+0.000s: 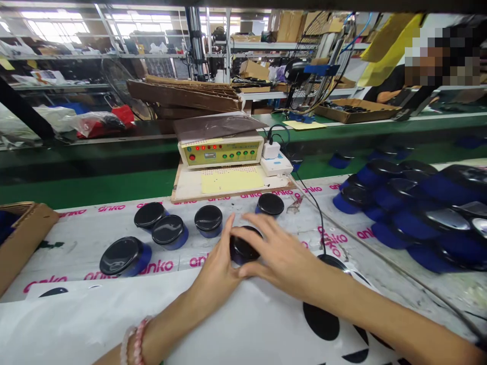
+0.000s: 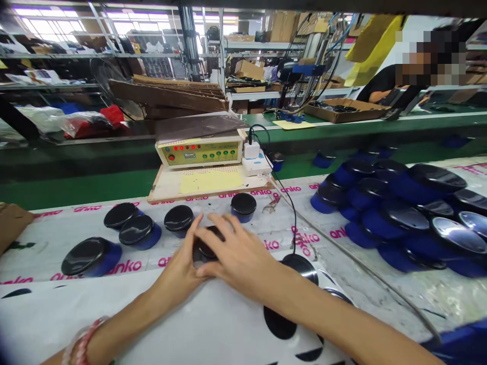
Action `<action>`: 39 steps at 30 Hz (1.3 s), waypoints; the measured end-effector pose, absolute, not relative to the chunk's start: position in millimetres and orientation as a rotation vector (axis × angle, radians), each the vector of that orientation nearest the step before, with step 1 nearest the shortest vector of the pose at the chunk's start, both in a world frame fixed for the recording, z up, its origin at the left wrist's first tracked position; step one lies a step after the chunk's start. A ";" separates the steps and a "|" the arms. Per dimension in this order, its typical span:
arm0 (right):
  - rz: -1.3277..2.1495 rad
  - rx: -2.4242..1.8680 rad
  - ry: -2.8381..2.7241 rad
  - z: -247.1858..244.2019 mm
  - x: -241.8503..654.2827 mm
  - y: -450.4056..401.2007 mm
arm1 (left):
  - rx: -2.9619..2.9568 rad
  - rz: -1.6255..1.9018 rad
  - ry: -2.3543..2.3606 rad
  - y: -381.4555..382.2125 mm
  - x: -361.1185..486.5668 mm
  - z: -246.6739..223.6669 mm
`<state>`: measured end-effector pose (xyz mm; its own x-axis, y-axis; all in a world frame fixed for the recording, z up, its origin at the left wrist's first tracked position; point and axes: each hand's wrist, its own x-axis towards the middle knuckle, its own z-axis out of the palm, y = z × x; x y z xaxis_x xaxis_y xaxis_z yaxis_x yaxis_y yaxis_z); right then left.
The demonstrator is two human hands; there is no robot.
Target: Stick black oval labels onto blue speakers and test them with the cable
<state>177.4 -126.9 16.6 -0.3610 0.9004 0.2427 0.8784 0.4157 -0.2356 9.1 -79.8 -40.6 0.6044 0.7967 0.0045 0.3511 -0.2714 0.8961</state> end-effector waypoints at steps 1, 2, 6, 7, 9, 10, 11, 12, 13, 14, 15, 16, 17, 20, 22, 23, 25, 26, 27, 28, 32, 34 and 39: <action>0.069 -1.535 -2.276 20.1 189.0 -136.1 | 1.873 0.573 0.941 -79.4 9.5 -40.0; 0.086 -1.561 -2.208 23.1 200.9 -146.5 | 1.886 0.568 0.961 -79.2 9.9 -39.2; 0.412 -1.768 -2.125 22.4 232.0 -183.2 | 1.965 0.597 1.009 -79.8 11.9 -34.6; 0.441 -1.793 -2.125 18.8 232.7 -187.0 | 1.985 0.613 1.009 -80.4 12.3 -33.5; 0.411 -1.772 -2.113 10.5 225.8 -186.3 | 2.027 0.641 1.001 -82.4 12.6 -31.8; 0.402 -1.737 -2.109 6.8 219.4 -182.3 | 2.044 0.653 0.989 -83.5 12.5 -31.2; 0.409 -1.690 -2.115 3.6 212.0 -176.5 | 2.054 0.662 0.973 -84.7 12.3 -30.8; 0.427 -1.638 -2.127 1.1 204.3 -169.7 | 2.057 0.669 0.958 -85.7 12.0 -30.4; 0.447 -1.587 -2.131 -0.9 196.9 -162.4 | 2.057 0.676 0.943 -86.5 11.7 -30.1; 0.464 -1.544 -2.125 -2.6 190.1 -155.3 | 2.056 0.682 0.929 -87.1 11.4 -29.8; 0.477 -1.512 -2.105 -4.2 184.2 -148.8 | 2.055 0.687 0.916 -87.3 11.1 -29.6; 0.476 -1.486 -2.071 -5.6 179.0 -143.2 | 2.056 0.693 0.903 -87.3 10.9 -29.4; 0.466 -1.470 -2.032 -6.8 174.6 -138.8 | 2.060 0.699 0.890 -87.1 10.7 -29.4; 0.428 -1.456 -1.961 -7.1 168.1 -133.5 | 2.074 0.722 0.837 -86.0 10.7 -29.5; 0.412 -1.470 -1.979 -3.1 172.6 -136.6 | 2.074 0.742 0.829 -85.5 11.1 -29.6; 0.396 -1.486 -1.988 0.1 178.2 -139.8 | 2.059 0.751 0.840 -85.4 11.4 -29.7; 0.356 -1.532 -1.988 7.8 195.3 -147.5 | 1.996 0.747 0.886 -85.4 11.8 -30.1; 0.328 -1.571 -1.979 11.5 205.5 -150.8 | 1.955 0.734 0.915 -85.4 11.9 -30.4; 0.292 -1.612 -1.972 14.6 215.6 -152.6 | 1.914 0.711 0.942 -85.3 12.0 -30.8; 0.254 -1.658 -1.964 16.7 224.5 -152.1 | 1.882 0.681 0.966 -85.0 12.1 -31.2; 0.000 -1.814 -2.023 15.4 236.6 -122.9 | 1.835 0.611 1.046 -83.4 13.0 -32.9; -0.103 -1.893 -2.129 11.8 228.7 -98.8 | 1.825 0.593 1.078 -82.7 13.2 -33.1; -0.123 -2.002 -2.236 3.5 205.9 -64.4 | 1.808 0.572 1.079 -81.3 12.2 -32.8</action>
